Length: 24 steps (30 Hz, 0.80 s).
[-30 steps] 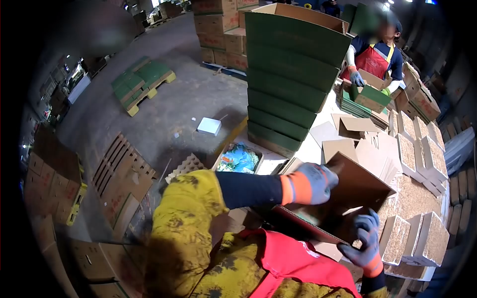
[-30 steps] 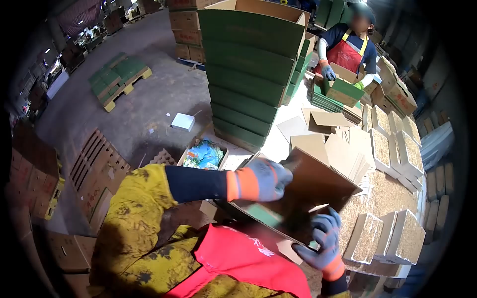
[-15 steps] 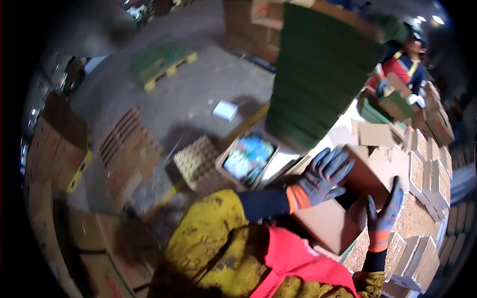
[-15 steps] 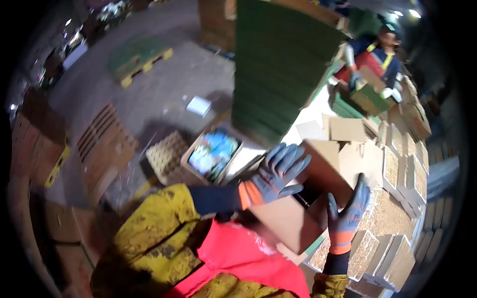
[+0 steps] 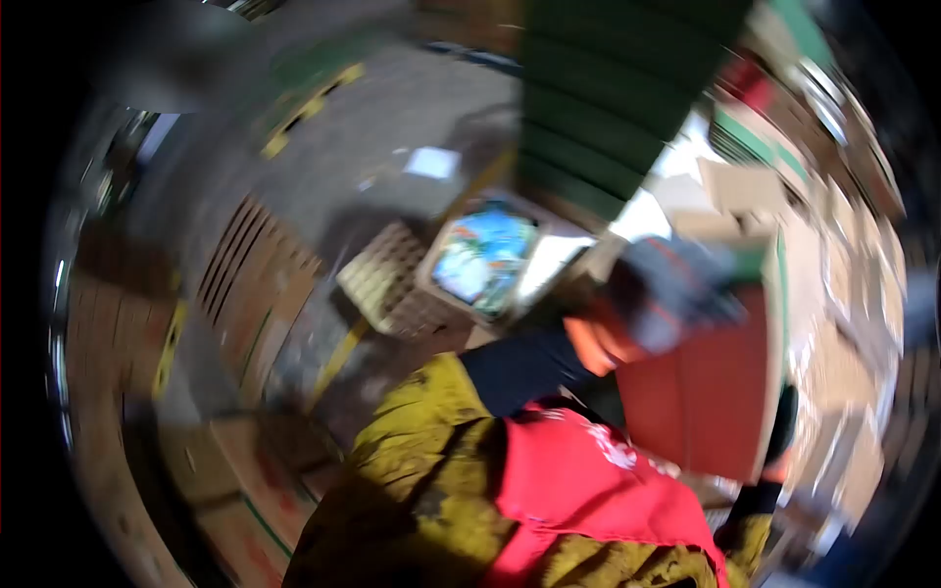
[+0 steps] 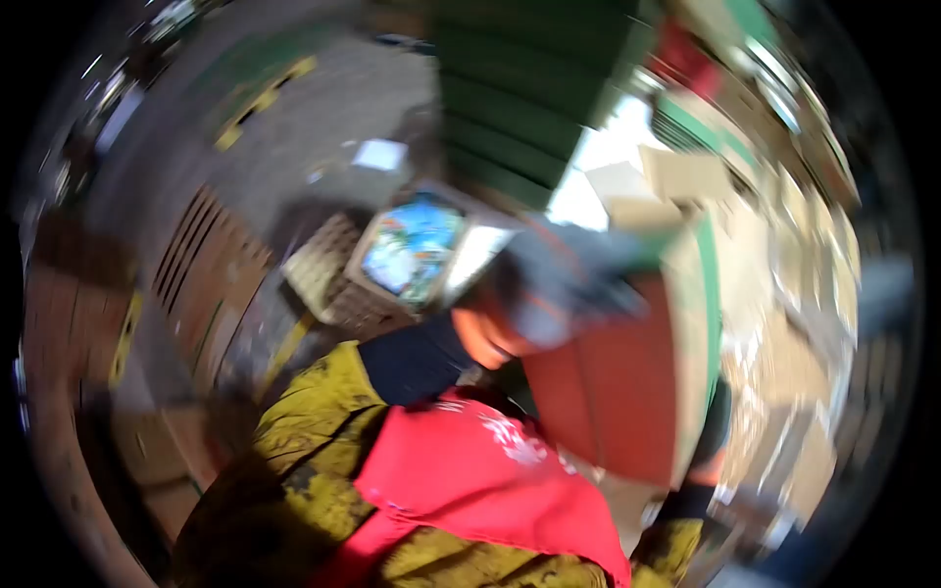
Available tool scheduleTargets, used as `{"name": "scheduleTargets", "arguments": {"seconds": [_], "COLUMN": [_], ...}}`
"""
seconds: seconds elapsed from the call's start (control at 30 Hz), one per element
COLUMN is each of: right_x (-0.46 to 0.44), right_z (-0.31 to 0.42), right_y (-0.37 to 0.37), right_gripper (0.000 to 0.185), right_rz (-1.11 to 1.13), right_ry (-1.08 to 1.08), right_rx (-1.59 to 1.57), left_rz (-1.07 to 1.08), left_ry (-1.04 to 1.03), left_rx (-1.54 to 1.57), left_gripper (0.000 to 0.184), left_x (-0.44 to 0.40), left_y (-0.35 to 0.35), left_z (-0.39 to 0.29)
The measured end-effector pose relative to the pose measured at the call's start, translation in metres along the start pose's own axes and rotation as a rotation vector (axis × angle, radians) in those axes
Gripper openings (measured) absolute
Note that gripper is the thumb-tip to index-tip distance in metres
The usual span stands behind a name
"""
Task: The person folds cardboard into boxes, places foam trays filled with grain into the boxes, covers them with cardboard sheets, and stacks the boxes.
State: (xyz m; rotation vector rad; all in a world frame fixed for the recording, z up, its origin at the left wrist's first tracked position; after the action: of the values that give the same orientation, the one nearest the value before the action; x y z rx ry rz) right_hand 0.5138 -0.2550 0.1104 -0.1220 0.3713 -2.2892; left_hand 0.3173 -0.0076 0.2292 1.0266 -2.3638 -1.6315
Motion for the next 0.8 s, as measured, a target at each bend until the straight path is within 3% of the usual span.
{"name": "scheduleTargets", "arguments": {"seconds": [0.07, 0.1, 0.13, 0.17, 0.2, 0.23, 0.27, 0.3, 0.37, 0.43, 0.47, 0.5, 0.53, 0.57, 0.6, 0.63, 0.7, 0.8], "right_x": [0.001, 0.007, 0.013, 0.028, 0.042, 0.061, 0.071, 0.075, 0.090, 0.099, 0.112, 0.119, 0.143, 0.172, 0.201, 0.212, 0.212, 0.178], "right_z": [0.056, 0.066, 0.087, 0.068, 0.036, 0.001, -0.034, -0.031, -0.011, 0.007, 0.000, 0.013, 0.020, 0.014, -0.025, -0.024, -0.058, -0.051], "right_y": [-0.037, -0.053, -0.098, -0.114, -0.137, -0.150, -0.163, -0.171, -0.163, -0.120, -0.068, -0.012, 0.056, 0.128, 0.212, 0.246, 0.343, 0.365], "right_gripper": [0.044, 0.046, 0.039, 0.036, 0.037, 0.029, 0.026, 0.024, 0.031, 0.048, 0.066, 0.072, 0.072, 0.069, 0.062, 0.062, 0.060, 0.047], "right_rz": [-0.094, 0.030, 0.278, 0.291, 0.488, 0.647, 0.805, 0.786, 0.639, 0.295, -0.024, -0.320, -0.750, -1.077, -1.319, -1.506, -1.550, -1.427], "right_ry": [0.132, 0.170, 0.535, 0.514, 0.485, 0.541, 0.467, 0.467, 0.411, 0.479, 0.407, 0.363, 0.494, 0.470, 0.450, 0.473, 0.291, 0.479], "right_rx": [0.081, 0.290, 0.744, 0.727, 1.030, 1.054, 1.034, 1.027, 0.762, 0.658, 0.736, 0.621, 0.875, 0.816, 0.439, 0.221, 0.260, -0.007], "left_rz": [-0.017, 0.014, 0.070, 0.135, 0.191, 0.245, 0.307, 0.372, 0.493, 0.557, 0.503, 0.438, 0.295, 0.324, 0.350, 0.365, 0.340, 0.274], "left_ry": [-0.018, -0.001, 0.029, 0.066, 0.102, 0.141, 0.184, 0.240, 0.382, 0.457, 0.362, 0.276, -0.053, 0.122, 0.300, 0.479, 0.496, 0.367], "left_rx": [0.116, 0.186, 0.256, 0.329, 0.413, 0.501, 0.601, 0.706, 0.878, 0.908, 0.779, 0.647, 0.240, 0.429, 0.609, 0.783, 0.709, 0.496], "left_gripper": [0.052, 0.051, 0.050, 0.049, 0.048, 0.048, 0.047, 0.047, 0.046, 0.046, 0.044, 0.042, 0.044, 0.045, 0.046, 0.046, 0.048, 0.046], "left_x": [-0.003, -0.010, -0.020, -0.028, -0.029, -0.030, -0.032, -0.031, -0.019, -0.013, -0.015, -0.016, -0.010, -0.014, -0.016, -0.015, -0.017, -0.022], "left_y": [-0.013, -0.025, -0.042, -0.059, -0.066, -0.075, -0.081, -0.087, -0.099, -0.119, -0.123, -0.126, -0.113, -0.118, -0.124, -0.129, -0.127, -0.114], "left_z": [0.015, 0.029, 0.044, 0.058, 0.069, 0.078, 0.084, 0.090, 0.103, 0.122, 0.142, 0.162, 0.141, 0.142, 0.140, 0.142, 0.138, 0.126]}}
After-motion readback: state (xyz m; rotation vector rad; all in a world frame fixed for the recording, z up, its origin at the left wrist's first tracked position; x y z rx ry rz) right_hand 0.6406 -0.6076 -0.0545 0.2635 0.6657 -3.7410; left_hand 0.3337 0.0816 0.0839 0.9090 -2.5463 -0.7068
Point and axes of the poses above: each hand's wrist, its own x-axis away from the middle knuckle, its own y-axis out of the back of the hand, z = x × y, the point moved 10 cm from there along -x, towards the middle knuckle, and after that the axes turned 12 degrees about y, right-handed, at the moved point
